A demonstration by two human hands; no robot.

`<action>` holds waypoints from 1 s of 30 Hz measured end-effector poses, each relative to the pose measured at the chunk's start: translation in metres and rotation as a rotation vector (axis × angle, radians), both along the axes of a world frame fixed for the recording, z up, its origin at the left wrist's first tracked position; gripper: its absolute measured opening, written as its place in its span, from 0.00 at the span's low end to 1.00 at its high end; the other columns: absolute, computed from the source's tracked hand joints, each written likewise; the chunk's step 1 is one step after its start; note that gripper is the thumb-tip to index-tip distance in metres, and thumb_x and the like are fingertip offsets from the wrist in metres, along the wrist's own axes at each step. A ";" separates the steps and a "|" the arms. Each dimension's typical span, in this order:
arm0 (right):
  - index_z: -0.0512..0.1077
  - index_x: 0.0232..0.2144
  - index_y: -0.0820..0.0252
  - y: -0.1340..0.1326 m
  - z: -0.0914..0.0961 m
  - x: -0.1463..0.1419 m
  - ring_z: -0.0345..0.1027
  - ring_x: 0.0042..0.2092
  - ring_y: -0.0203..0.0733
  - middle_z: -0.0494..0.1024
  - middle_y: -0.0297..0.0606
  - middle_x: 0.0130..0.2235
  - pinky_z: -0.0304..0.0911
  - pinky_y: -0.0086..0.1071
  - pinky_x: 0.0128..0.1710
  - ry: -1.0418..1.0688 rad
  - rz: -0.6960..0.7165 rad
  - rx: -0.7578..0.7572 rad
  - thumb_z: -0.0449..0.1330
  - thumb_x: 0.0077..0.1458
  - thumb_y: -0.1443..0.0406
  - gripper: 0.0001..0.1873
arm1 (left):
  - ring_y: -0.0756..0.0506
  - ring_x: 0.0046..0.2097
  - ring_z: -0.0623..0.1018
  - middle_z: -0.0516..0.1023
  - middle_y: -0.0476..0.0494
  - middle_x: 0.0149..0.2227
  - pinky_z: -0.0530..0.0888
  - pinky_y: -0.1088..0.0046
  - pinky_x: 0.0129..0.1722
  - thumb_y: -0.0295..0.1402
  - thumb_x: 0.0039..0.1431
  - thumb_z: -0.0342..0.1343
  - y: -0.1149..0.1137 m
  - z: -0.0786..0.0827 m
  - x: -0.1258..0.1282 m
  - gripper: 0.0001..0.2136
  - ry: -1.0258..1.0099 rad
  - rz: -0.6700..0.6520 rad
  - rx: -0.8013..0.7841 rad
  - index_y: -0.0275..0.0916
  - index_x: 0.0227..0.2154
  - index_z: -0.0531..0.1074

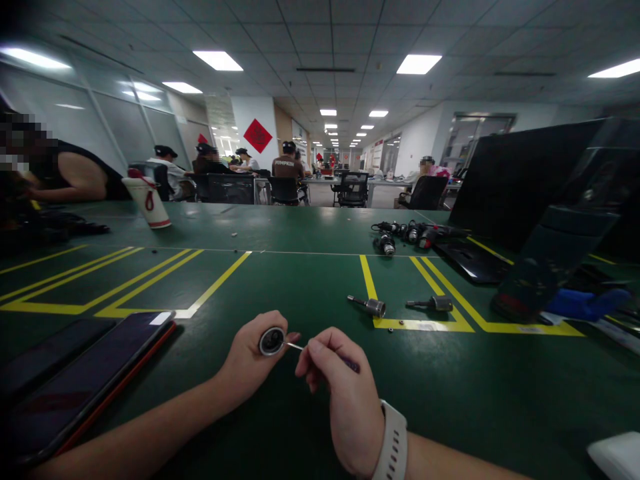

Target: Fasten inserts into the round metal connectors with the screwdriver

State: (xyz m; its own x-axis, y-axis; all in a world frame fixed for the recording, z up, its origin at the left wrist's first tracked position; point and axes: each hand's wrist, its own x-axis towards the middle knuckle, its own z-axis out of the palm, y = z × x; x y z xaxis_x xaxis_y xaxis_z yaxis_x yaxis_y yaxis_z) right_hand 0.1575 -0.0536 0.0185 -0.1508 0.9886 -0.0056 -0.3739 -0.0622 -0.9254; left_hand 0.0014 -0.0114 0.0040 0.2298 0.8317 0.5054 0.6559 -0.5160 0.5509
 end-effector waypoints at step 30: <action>0.64 0.21 0.58 -0.003 -0.002 0.009 0.58 0.27 0.37 0.64 0.30 0.23 0.54 0.31 0.28 -0.387 0.005 0.340 0.52 0.56 0.63 0.12 | 0.52 0.24 0.64 0.63 0.55 0.21 0.63 0.77 0.24 0.30 0.51 0.56 0.001 -0.002 0.000 0.09 -0.219 -0.103 -0.118 0.39 0.20 0.62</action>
State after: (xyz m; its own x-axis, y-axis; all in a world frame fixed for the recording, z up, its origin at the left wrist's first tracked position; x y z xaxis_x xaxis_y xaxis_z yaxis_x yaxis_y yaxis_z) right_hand 0.1660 -0.0563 0.0169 -0.2056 0.9436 0.2594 -0.0005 0.2650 -0.9643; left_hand 0.0019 -0.0101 0.0024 0.2121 0.8656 0.4536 0.4617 -0.4979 0.7341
